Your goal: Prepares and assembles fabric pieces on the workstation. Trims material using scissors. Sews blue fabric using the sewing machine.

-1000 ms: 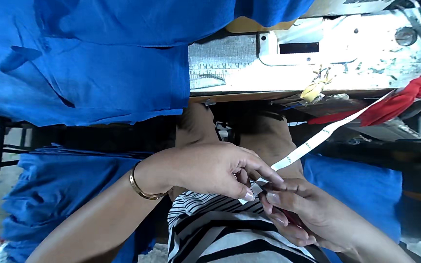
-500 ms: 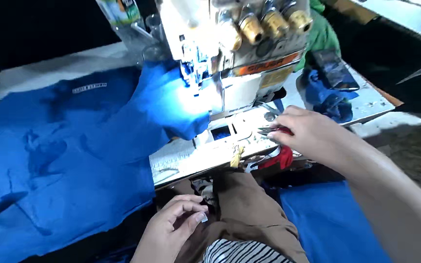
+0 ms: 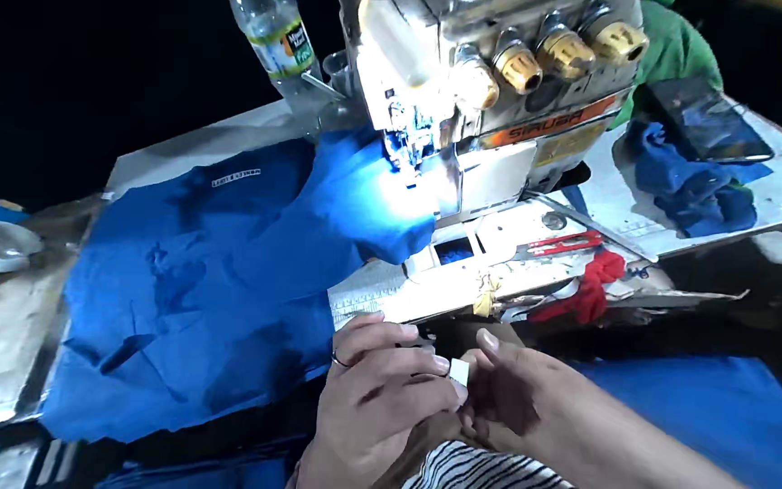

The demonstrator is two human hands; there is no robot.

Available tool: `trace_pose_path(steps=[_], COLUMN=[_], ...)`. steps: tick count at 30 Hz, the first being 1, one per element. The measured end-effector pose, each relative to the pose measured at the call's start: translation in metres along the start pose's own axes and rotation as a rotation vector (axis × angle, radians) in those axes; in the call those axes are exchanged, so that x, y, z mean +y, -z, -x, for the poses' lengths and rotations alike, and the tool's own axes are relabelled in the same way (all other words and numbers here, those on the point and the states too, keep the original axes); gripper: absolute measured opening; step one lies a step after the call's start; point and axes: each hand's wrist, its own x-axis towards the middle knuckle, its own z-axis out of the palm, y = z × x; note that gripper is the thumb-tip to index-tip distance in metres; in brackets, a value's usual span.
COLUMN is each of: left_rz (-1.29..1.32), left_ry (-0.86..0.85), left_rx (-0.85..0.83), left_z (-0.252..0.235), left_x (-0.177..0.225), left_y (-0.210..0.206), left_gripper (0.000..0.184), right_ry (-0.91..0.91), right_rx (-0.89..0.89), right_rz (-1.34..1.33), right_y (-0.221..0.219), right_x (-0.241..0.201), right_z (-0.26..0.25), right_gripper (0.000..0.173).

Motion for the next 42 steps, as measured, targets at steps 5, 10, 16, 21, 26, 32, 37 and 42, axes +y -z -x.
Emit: trace_pose_path(steps=[5,10,16,21,26,32,37,42], left_rz=[-0.056,0.117,0.237,0.267,0.267,0.478,0.535,0.556], left_ry=[-0.021,0.168,0.339,0.442,0.489,0.751,0.874,0.905], left_rx=[-0.142,-0.189,-0.162,-0.158,-0.147,-0.012,0.078,0.047], left_z=[0.007,0.013,0.012,0.011,0.012,0.013,0.012,0.01], left_x=[-0.001,0.001,0.01,0.014,0.016,0.026,0.027,0.027], left_y=[0.009,0.006,-0.001,-0.005,-0.009,-0.02,-0.024,-0.021], left_gripper=[0.006,0.007,0.011,0.018,0.019,0.021,0.015,0.013], right_ry=[0.14,0.409,0.611,0.604,0.615,0.595,0.644,0.634], right_rx=[0.199,0.33,0.396,0.382,0.424,0.484,0.48,0.427], right_rz=[0.112,0.636,0.878,0.858,0.875,0.782,0.774,0.773], right_y=[0.002,-0.001,-0.002,-0.001,0.0,0.0,0.001,0.006], right_x=[0.001,0.008,0.016,0.017,0.02,0.021,0.021,0.02], right_z=[0.0,0.005,0.003,0.006,0.005,0.005,0.004,0.006], right_gripper=[0.012,0.017,0.019,0.021,0.016,0.015,0.016,0.015])
